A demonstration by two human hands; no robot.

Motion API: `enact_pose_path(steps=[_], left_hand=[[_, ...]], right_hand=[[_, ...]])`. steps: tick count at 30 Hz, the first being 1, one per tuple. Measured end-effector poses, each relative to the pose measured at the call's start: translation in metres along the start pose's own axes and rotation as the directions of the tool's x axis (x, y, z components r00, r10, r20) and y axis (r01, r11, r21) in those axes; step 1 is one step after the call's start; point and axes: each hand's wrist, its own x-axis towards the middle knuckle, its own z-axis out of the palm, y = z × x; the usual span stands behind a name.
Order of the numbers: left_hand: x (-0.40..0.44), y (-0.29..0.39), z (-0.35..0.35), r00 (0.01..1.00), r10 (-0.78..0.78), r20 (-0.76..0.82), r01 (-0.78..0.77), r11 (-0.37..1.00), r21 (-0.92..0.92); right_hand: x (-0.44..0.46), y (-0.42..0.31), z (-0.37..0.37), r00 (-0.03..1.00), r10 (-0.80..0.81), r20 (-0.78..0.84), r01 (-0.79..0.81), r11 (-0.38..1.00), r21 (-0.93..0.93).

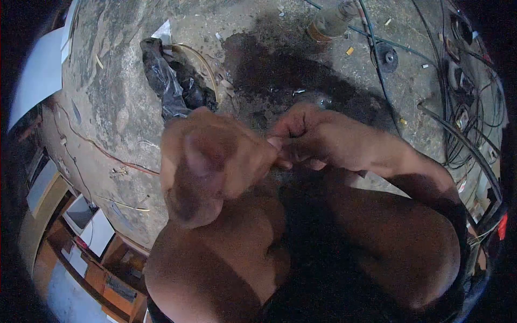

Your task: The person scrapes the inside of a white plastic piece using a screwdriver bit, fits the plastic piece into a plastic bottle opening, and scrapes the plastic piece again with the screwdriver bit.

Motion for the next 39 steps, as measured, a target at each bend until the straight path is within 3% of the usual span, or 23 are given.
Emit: enact_pose_path(steps=[5,8,11,14,18,21,24,25,28,31,34,37,39], left_hand=[[-0.002,0.012,-0.008,0.991,0.134,0.001,-0.130,0.967,-0.219],[0.001,0.020,-0.011,0.986,0.159,0.053,-0.142,0.962,-0.234],[-0.002,0.020,-0.015,0.989,0.144,-0.021,-0.145,0.964,-0.223],[-0.001,0.019,-0.013,0.977,0.138,-0.161,-0.177,0.947,-0.268],[0.003,0.021,-0.009,0.956,0.150,-0.253,-0.219,0.937,-0.272],[0.006,0.020,-0.013,0.964,0.188,-0.190,-0.244,0.910,-0.335],[0.005,0.014,-0.019,0.968,0.084,-0.236,-0.199,0.833,-0.516],[0.009,0.008,-0.027,0.988,0.044,-0.145,-0.132,0.716,-0.685],[0.016,-0.009,-0.021,0.934,-0.231,-0.271,-0.164,0.397,-0.903],[0.021,-0.011,-0.016,0.911,-0.386,-0.145,-0.116,0.097,-0.988],[0.022,-0.013,-0.020,0.940,-0.340,-0.024,-0.056,-0.085,-0.995],[0.016,-0.023,-0.034,0.969,-0.244,-0.023,-0.008,0.061,-0.998],[0.014,-0.026,-0.037,0.975,-0.221,-0.026,-0.008,0.085,-0.996]], right_hand=[[-0.007,-0.002,-0.006,0.996,0.055,-0.075,-0.049,0.995,0.084],[-0.002,0.032,-0.017,0.954,-0.197,-0.227,0.100,0.920,-0.378],[-0.017,0.021,-0.014,0.944,-0.029,-0.330,-0.030,0.985,-0.173],[-0.024,0.013,-0.019,0.960,-0.035,-0.278,0.037,0.999,0.000],[-0.027,0.005,-0.013,0.954,-0.065,-0.293,0.065,0.998,-0.011],[-0.029,0.005,-0.012,0.942,-0.089,-0.325,0.085,0.996,-0.026],[-0.032,0.001,-0.004,0.887,-0.198,-0.416,0.159,0.979,-0.125],[-0.031,-0.002,0.000,0.855,-0.264,-0.447,0.193,0.961,-0.199],[-0.033,-0.012,0.012,0.749,-0.505,-0.428,0.236,0.808,-0.540],[-0.039,-0.030,0.020,0.667,-0.693,-0.273,0.191,0.513,-0.837],[-0.040,-0.033,0.021,0.563,-0.814,-0.144,0.168,0.283,-0.944],[-0.040,-0.033,0.021,0.431,-0.902,-0.032,0.152,0.107,-0.983],[-0.042,-0.035,0.021,0.425,-0.905,0.030,0.124,0.025,-0.992]])
